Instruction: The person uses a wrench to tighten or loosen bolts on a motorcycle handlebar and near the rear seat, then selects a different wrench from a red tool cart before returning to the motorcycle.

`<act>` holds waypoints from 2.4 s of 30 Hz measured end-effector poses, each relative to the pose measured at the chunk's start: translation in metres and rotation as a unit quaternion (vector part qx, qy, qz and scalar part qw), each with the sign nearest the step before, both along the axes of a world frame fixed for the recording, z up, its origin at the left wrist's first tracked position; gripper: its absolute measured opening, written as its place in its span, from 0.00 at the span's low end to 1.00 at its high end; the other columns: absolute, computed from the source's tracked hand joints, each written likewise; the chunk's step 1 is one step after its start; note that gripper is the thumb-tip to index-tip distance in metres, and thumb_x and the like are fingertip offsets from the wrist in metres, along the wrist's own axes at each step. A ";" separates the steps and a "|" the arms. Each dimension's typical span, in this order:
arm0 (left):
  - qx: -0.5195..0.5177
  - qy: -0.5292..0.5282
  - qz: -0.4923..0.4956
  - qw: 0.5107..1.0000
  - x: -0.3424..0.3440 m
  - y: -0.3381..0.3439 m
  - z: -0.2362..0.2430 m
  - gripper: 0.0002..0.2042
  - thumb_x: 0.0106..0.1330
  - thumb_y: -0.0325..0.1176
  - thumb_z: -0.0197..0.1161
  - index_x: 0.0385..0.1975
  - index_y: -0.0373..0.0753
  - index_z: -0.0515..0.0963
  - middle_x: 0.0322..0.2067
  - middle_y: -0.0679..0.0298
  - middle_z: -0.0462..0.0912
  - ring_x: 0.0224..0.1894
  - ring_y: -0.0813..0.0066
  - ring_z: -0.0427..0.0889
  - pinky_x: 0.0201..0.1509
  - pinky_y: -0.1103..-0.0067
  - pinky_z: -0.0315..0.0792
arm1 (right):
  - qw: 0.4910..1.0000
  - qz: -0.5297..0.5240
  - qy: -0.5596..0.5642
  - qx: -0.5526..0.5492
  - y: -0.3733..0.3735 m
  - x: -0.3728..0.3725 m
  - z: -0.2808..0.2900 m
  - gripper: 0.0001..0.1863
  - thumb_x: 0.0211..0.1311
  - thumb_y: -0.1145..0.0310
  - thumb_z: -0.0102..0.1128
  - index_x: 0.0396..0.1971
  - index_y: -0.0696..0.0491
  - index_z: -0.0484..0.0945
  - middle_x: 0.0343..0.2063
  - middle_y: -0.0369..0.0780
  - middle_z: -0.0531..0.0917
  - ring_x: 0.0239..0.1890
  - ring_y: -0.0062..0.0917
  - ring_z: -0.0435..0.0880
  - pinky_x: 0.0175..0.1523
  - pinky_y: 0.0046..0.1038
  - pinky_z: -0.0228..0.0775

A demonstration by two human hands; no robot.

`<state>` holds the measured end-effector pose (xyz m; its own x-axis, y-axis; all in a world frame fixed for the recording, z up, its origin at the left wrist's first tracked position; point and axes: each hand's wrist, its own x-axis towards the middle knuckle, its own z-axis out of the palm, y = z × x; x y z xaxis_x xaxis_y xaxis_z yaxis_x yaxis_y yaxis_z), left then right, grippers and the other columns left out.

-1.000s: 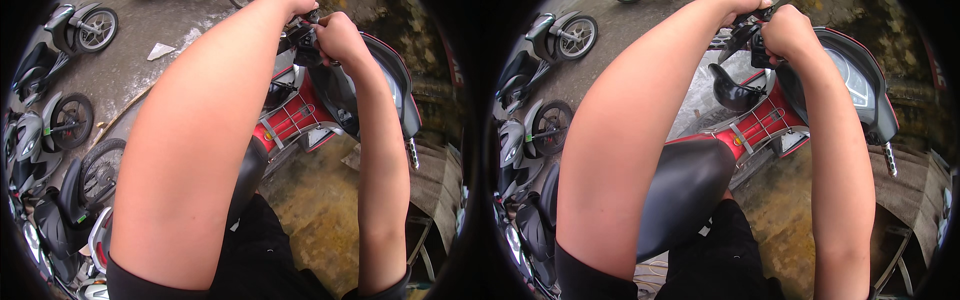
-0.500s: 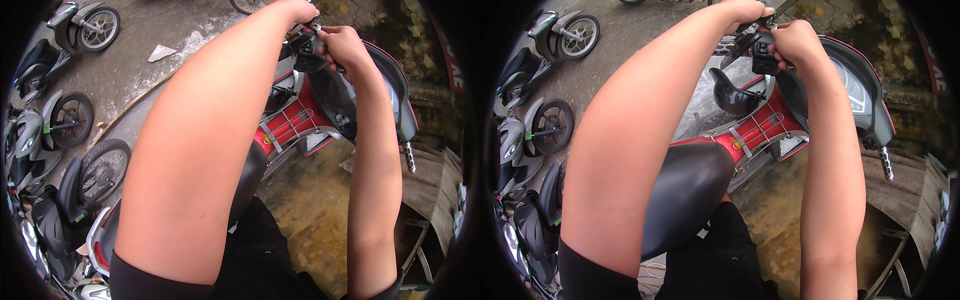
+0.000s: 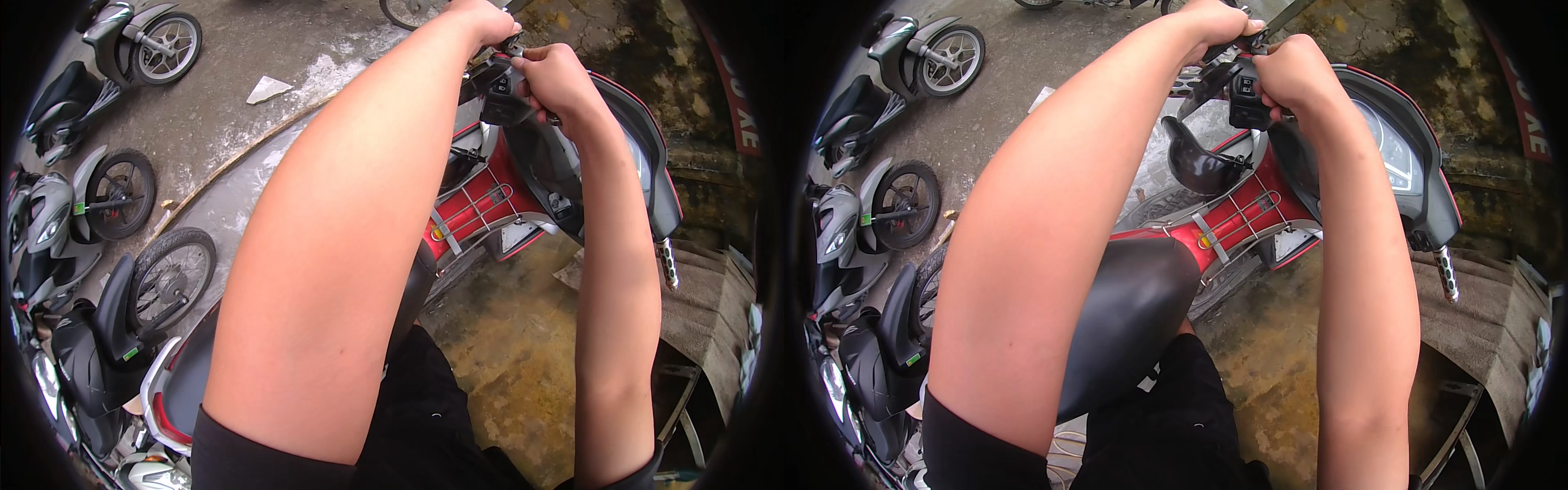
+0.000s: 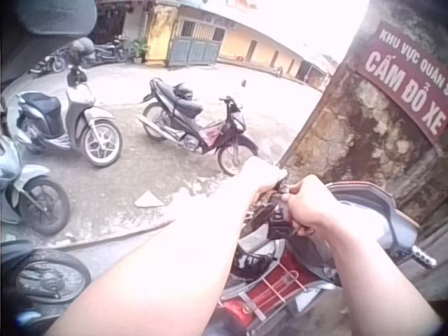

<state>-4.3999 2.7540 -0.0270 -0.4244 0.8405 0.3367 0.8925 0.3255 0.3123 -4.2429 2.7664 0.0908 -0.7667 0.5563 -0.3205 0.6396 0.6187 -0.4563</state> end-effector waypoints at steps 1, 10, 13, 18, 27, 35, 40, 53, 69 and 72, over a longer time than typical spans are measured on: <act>0.000 -0.024 0.010 1.000 0.001 0.002 0.000 0.21 0.66 0.52 0.46 0.34 0.44 0.83 0.33 0.57 0.84 0.38 0.63 0.83 0.44 0.69 0.74 | 1.000 0.009 -0.017 0.016 0.005 -0.001 0.003 0.18 0.67 0.68 0.52 0.53 0.60 0.74 0.17 0.32 0.73 0.12 0.12 0.65 0.14 0.19 0.58; 0.117 -0.389 0.134 0.904 0.012 -0.007 0.013 0.21 0.59 0.49 0.63 0.40 0.35 0.81 0.39 0.53 0.83 0.44 0.66 0.82 0.48 0.71 0.74 | 0.998 -0.007 0.002 -0.061 0.024 -0.005 0.010 0.19 0.67 0.68 0.52 0.55 0.61 0.73 0.16 0.32 0.72 0.11 0.11 0.63 0.14 0.18 0.56; 0.122 -0.480 0.259 0.829 0.044 -0.046 0.060 0.25 0.49 0.46 0.73 0.41 0.31 0.81 0.44 0.49 0.82 0.47 0.63 0.83 0.50 0.74 0.76 | 0.998 0.013 -0.003 -0.060 0.023 -0.009 0.008 0.18 0.67 0.68 0.51 0.54 0.59 0.75 0.17 0.33 0.73 0.12 0.12 0.63 0.15 0.20 0.57; 0.300 -0.354 0.335 0.820 0.086 -0.129 0.087 0.18 0.50 0.43 0.73 0.33 0.35 0.82 0.39 0.54 0.81 0.43 0.57 0.82 0.47 0.70 0.75 | 0.995 0.039 0.083 -0.031 0.021 0.022 0.003 0.20 0.70 0.65 0.48 0.58 0.56 0.71 0.14 0.29 0.68 0.09 0.10 0.61 0.11 0.17 0.51; 0.305 -0.643 0.259 0.653 0.461 -0.499 0.014 0.13 0.63 0.38 0.63 0.33 0.32 0.82 0.23 0.59 0.83 0.26 0.75 0.80 0.35 0.75 0.73 | 0.947 -0.118 0.169 -0.245 -0.181 0.317 -0.106 0.16 0.68 0.56 0.53 0.38 0.56 0.77 0.15 0.30 0.70 0.13 0.13 0.66 0.16 0.18 0.55; 0.498 -0.625 0.394 0.454 0.664 -0.643 0.033 0.16 0.64 0.42 0.65 0.39 0.34 0.82 0.21 0.73 0.75 0.24 0.86 0.70 0.28 0.84 0.65 | 0.796 0.310 -0.106 -0.510 -0.518 0.426 -0.034 0.19 0.61 0.79 0.58 0.52 0.62 0.67 0.27 0.38 0.77 0.20 0.16 0.74 0.20 0.19 0.68; 0.686 -0.582 0.382 0.213 0.716 -0.730 -0.016 0.14 0.73 0.39 0.52 0.33 0.33 0.76 0.12 0.78 0.57 0.13 0.90 0.51 0.17 0.85 0.46 | 0.727 0.597 -0.093 -0.327 -0.599 0.411 -0.048 0.28 0.53 0.78 0.67 0.54 0.62 0.67 0.35 0.43 0.79 0.32 0.23 0.83 0.35 0.22 0.79; 0.330 -0.467 0.820 -0.005 1.216 -0.698 -0.059 0.12 0.62 0.34 0.63 0.21 0.33 0.80 0.18 0.61 0.80 0.18 0.73 0.79 0.22 0.75 0.69 | 0.659 0.656 -0.256 -0.264 -0.557 0.477 -0.212 0.12 0.61 0.75 0.58 0.44 0.62 0.77 0.28 0.39 0.83 0.26 0.19 0.83 0.31 0.22 0.76; 0.409 -0.369 0.831 -0.073 1.382 -0.855 -0.089 0.12 0.60 0.41 0.62 0.27 0.38 0.82 0.23 0.57 0.83 0.29 0.63 0.83 0.37 0.69 0.74 | 0.700 0.508 -0.500 -0.051 -0.882 0.563 -0.297 0.06 0.62 0.72 0.49 0.36 0.56 0.72 0.22 0.42 0.79 0.20 0.32 0.80 0.23 0.32 0.75; 0.421 -0.266 0.867 -0.023 1.433 -0.960 -0.018 0.12 0.62 0.38 0.61 0.26 0.36 0.81 0.23 0.58 0.83 0.29 0.65 0.84 0.36 0.71 0.74 | 0.711 0.538 -0.452 -0.039 -1.048 0.643 -0.264 0.11 0.60 0.76 0.50 0.42 0.62 0.74 0.26 0.47 0.80 0.24 0.35 0.82 0.24 0.34 0.76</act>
